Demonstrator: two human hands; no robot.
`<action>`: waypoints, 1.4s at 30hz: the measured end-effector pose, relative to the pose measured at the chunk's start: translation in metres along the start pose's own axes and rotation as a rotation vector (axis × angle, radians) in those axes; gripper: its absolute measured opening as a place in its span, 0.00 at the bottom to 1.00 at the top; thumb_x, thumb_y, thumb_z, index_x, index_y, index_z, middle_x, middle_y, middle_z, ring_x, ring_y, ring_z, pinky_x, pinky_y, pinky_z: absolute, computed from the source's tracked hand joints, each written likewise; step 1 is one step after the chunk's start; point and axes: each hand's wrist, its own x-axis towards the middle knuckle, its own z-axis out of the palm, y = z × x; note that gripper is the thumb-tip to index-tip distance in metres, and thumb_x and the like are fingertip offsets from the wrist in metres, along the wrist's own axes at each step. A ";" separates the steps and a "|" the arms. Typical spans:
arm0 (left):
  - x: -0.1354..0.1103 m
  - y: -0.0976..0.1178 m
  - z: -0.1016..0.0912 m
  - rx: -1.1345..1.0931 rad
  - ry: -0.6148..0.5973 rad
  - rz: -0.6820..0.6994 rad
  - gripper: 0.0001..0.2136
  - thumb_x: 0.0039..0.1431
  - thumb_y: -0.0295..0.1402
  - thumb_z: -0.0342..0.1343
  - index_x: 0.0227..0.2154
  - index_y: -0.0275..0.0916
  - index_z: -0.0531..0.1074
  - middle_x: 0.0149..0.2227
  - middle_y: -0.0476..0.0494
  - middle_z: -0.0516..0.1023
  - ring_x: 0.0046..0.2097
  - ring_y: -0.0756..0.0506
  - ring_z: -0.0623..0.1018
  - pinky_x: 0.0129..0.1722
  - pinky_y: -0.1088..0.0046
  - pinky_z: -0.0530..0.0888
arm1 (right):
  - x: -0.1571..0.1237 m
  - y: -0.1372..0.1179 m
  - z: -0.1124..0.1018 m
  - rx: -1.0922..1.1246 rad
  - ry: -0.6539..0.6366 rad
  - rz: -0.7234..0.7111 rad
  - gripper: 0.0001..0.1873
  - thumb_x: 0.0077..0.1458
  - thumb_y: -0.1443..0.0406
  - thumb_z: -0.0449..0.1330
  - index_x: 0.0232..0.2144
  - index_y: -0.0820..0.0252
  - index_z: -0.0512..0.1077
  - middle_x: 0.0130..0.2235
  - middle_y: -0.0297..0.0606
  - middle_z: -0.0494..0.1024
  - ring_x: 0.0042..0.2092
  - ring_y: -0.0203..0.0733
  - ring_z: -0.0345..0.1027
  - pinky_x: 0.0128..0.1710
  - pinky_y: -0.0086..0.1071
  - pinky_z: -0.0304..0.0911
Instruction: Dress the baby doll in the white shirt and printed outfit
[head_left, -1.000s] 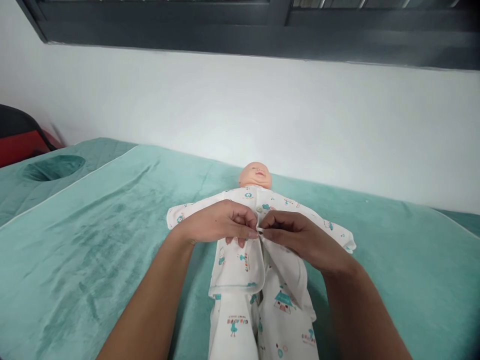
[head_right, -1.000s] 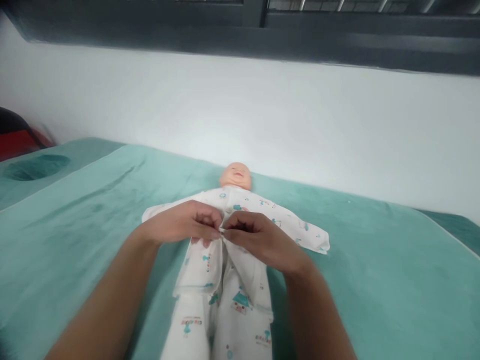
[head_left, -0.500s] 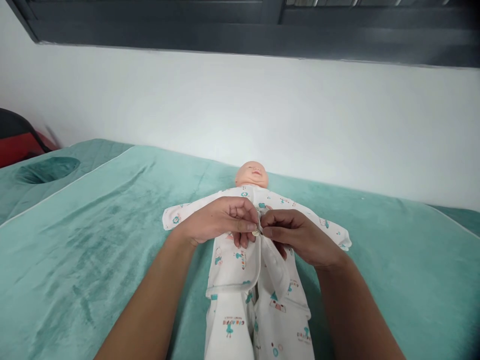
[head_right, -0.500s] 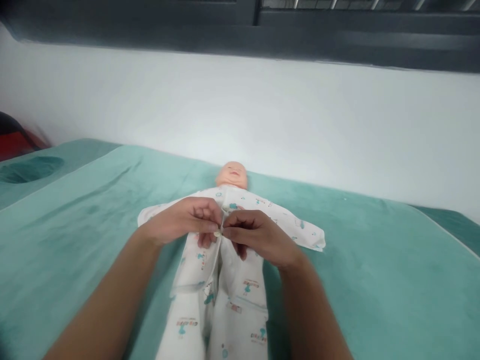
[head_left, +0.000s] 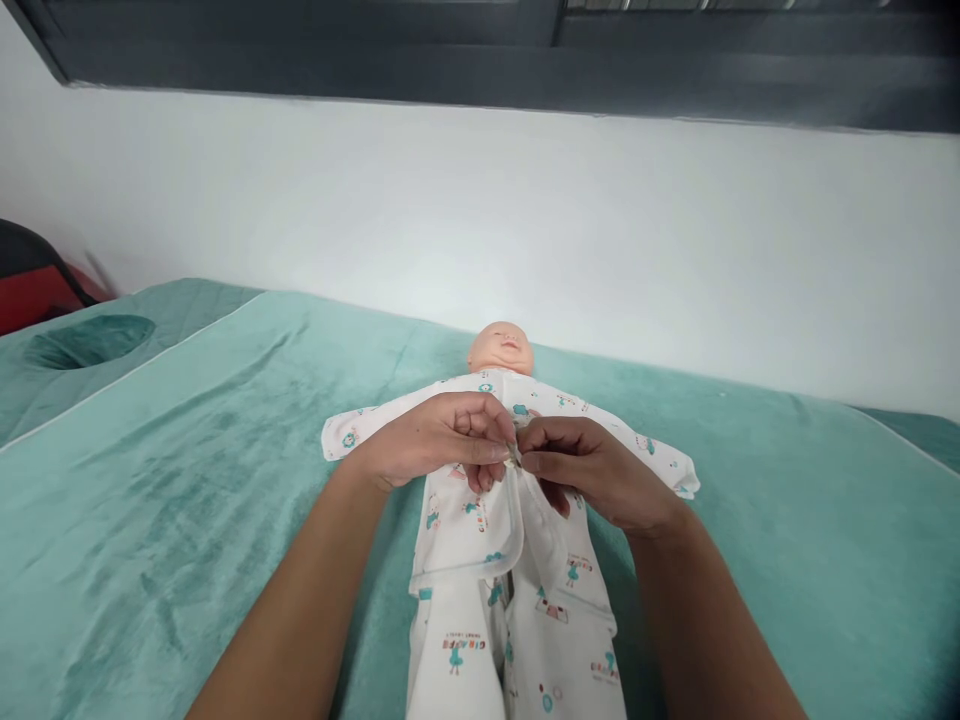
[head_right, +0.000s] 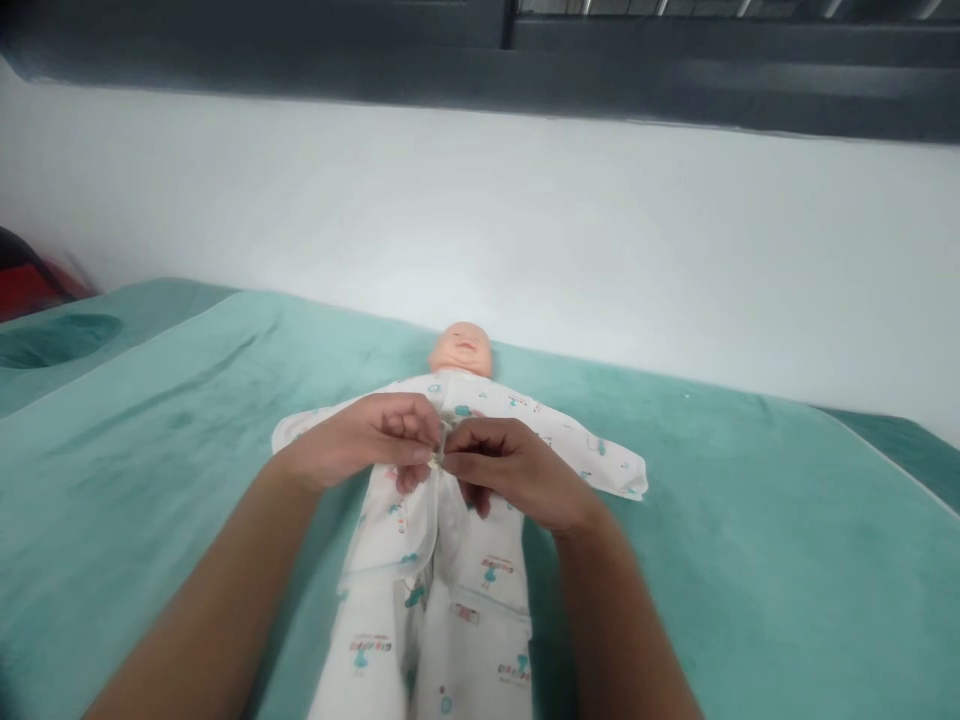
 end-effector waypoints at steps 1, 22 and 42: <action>0.000 0.000 0.000 0.008 0.000 -0.003 0.05 0.58 0.30 0.59 0.35 0.36 0.71 0.26 0.49 0.75 0.27 0.51 0.76 0.28 0.76 0.72 | 0.000 0.000 0.000 0.006 0.005 0.000 0.13 0.57 0.56 0.61 0.29 0.61 0.72 0.24 0.30 0.69 0.21 0.28 0.61 0.21 0.24 0.57; 0.001 -0.001 0.001 0.076 -0.022 0.005 0.07 0.59 0.33 0.58 0.37 0.36 0.69 0.25 0.51 0.72 0.26 0.52 0.73 0.27 0.75 0.71 | 0.002 0.005 -0.001 0.027 0.017 -0.029 0.16 0.56 0.55 0.62 0.26 0.61 0.69 0.22 0.30 0.70 0.20 0.29 0.61 0.19 0.24 0.56; -0.004 0.004 0.000 0.173 0.068 -0.060 0.10 0.54 0.32 0.60 0.35 0.40 0.63 0.31 0.51 0.70 0.31 0.51 0.72 0.25 0.76 0.74 | 0.009 -0.006 0.023 -0.477 0.256 -0.082 0.12 0.50 0.65 0.61 0.27 0.56 0.59 0.27 0.27 0.62 0.29 0.32 0.52 0.28 0.28 0.50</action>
